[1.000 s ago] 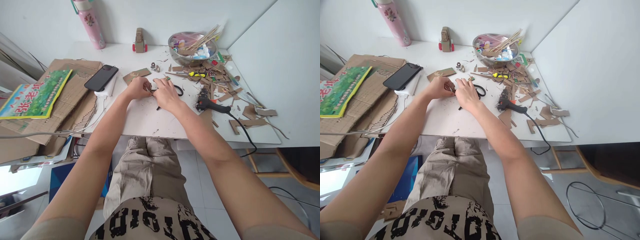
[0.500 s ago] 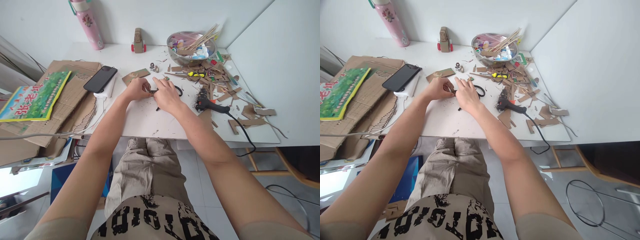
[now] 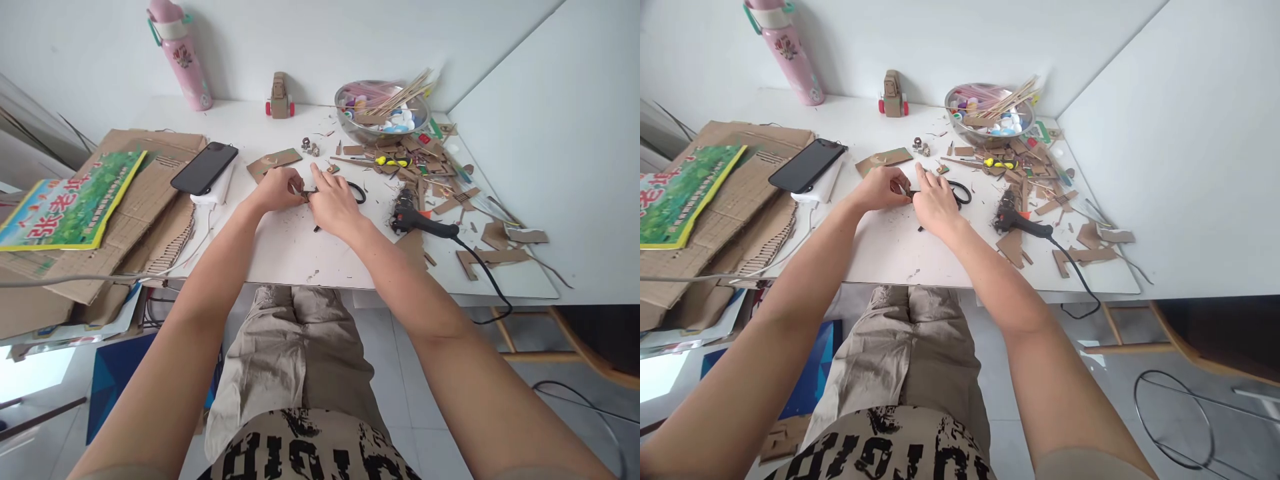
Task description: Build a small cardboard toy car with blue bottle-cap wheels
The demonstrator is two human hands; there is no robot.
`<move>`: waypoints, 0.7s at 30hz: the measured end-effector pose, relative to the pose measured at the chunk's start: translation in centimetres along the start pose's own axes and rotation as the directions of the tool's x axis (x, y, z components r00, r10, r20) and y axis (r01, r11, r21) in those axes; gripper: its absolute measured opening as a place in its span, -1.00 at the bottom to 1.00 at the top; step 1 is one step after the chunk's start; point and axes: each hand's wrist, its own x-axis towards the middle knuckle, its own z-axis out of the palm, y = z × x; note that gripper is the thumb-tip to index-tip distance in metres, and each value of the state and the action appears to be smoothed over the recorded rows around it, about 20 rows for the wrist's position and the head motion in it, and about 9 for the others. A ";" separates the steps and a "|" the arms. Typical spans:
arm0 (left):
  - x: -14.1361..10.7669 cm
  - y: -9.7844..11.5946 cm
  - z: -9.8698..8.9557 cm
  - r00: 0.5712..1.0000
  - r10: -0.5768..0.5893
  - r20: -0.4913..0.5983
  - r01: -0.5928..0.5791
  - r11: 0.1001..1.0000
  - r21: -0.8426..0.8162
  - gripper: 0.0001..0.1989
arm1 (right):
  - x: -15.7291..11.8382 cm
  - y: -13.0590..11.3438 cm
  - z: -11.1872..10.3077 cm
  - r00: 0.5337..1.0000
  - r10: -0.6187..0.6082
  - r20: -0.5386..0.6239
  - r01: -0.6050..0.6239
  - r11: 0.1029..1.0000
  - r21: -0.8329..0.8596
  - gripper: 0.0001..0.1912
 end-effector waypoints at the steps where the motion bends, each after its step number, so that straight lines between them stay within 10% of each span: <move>1: 0.0 0.0 0.0 1.000 -0.004 0.000 0.004 1.000 -0.003 -0.80 | 0.1 -0.1 0.0 1.000 0.009 0.015 -0.009 1.000 -0.001 -0.64; 21: -0.1 -0.2 -0.4 1.000 0.003 -0.003 -0.003 0.999 -0.046 -0.79 | -0.1 1.6 -1.2 0.986 -0.050 -0.160 0.086 0.969 0.231 -0.65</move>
